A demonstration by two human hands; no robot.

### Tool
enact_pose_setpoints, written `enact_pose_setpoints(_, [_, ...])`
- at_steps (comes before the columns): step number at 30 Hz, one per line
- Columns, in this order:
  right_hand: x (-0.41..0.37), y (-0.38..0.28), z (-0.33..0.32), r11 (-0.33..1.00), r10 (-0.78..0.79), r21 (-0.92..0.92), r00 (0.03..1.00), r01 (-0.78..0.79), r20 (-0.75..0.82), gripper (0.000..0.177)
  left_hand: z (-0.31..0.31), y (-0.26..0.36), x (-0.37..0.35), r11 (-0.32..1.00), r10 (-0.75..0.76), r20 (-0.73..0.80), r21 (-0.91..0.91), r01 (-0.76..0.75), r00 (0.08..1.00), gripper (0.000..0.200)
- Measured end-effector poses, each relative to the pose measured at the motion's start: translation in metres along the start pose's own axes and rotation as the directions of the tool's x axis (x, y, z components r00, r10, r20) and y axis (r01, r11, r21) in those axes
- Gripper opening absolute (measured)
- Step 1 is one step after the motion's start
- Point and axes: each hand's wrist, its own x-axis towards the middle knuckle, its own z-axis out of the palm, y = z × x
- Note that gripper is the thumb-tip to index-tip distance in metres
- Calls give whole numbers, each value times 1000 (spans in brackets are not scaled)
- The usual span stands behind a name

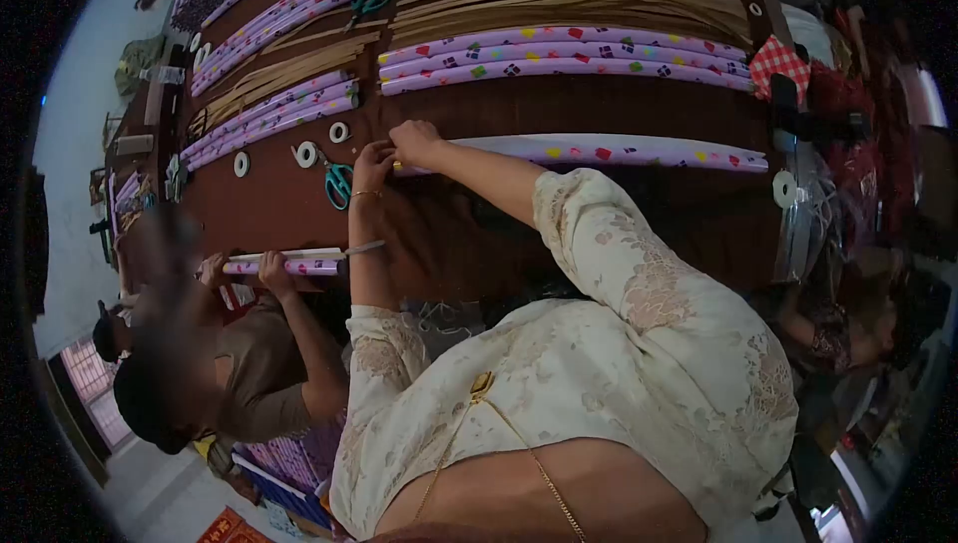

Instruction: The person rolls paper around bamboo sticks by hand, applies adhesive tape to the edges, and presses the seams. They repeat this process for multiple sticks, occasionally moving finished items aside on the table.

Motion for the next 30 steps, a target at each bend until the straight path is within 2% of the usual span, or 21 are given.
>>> enact_pose_setpoints(1, [-4,1,-2,999,-13,32,1000,13,-1,19,3,-3,-1,998,17,-28,-68,-18,999,31])
enact_pose_setpoints(3, [-9,11,-9,998,18,58,999,-16,-38,21,3,-6,4,998,40,-6,-40,-40,999,31])
enact_pose_setpoints(4, [-19,17,-20,990,29,139,998,-21,-55,22,0,-9,3,998,54,9,-12,-54,998,31])
enact_pose_setpoints(5, [-33,25,-40,975,41,222,997,-25,-68,22,-1,-15,3,1000,28,-5,-4,-28,1000,31])
enact_pose_setpoints(8, [-89,65,-103,963,90,266,985,-48,-147,17,2,-9,1,999,39,4,19,-39,999,33])
enact_pose_setpoints(9, [-114,89,-123,881,215,441,975,-171,-51,21,1,6,-2,999,24,22,37,-25,999,33])
enact_pose_setpoints(10, [-146,96,-154,800,315,546,949,-248,-30,16,0,-5,4,999,-33,42,-5,33,999,36])
enact_pose_setpoints(11, [-177,133,-173,732,396,604,918,-316,1,14,0,-4,7,999,-38,37,0,38,999,36])
enact_pose_setpoints(12, [-213,147,-200,685,509,614,861,-393,-16,13,-1,-4,9,997,-39,69,-60,43,997,36])
enact_pose_setpoints(13, [-251,168,-226,642,559,645,829,-416,-22,13,-2,-5,6,992,-38,100,-119,50,994,36])
enact_pose_setpoints(14, [-289,180,-248,591,652,673,754,-445,-74,15,-4,5,2,994,-48,115,-90,58,992,36])
enact_pose_setpoints(15, [-321,173,-270,578,703,695,694,-429,-156,16,-5,5,1,995,-48,116,-87,58,992,36])
enact_pose_setpoints(16, [-363,213,-282,537,717,764,670,-357,-191,19,-8,4,3,995,-45,156,-81,59,987,37])
enact_pose_setpoints(17, [-393,223,-297,545,766,714,607,-440,-211,20,-10,5,8,996,-40,195,-76,56,980,37])
enact_pose_setpoints(18, [-420,228,-306,545,805,661,541,-515,-243,21,-12,-7,14,989,-51,194,-125,76,980,36])
enact_pose_setpoints(19, [-448,243,-310,547,804,664,540,-509,-249,21,-14,-6,14,990,-44,194,-123,69,980,36])
enact_pose_setpoints(21, [-485,263,-311,467,821,842,486,-272,-298,24,-14,1,12,997,-41,147,69,31,988,34])
enact_pose_setpoints(24, [-510,273,-306,451,849,853,421,-262,-319,24,-11,19,2,991,-105,81,87,98,991,33])
enact_pose_setpoints(27, [-506,262,-291,409,878,887,358,-214,-318,23,-14,0,12,998,-19,81,59,14,997,34])
enact_pose_setpoints(28, [-501,248,-290,437,868,854,381,-281,-318,24,-14,4,10,992,-7,58,128,-1,998,34])
enact_pose_setpoints(30, [-492,248,-285,380,902,866,337,-326,-269,24,-15,12,8,961,-5,34,278,-5,999,35])
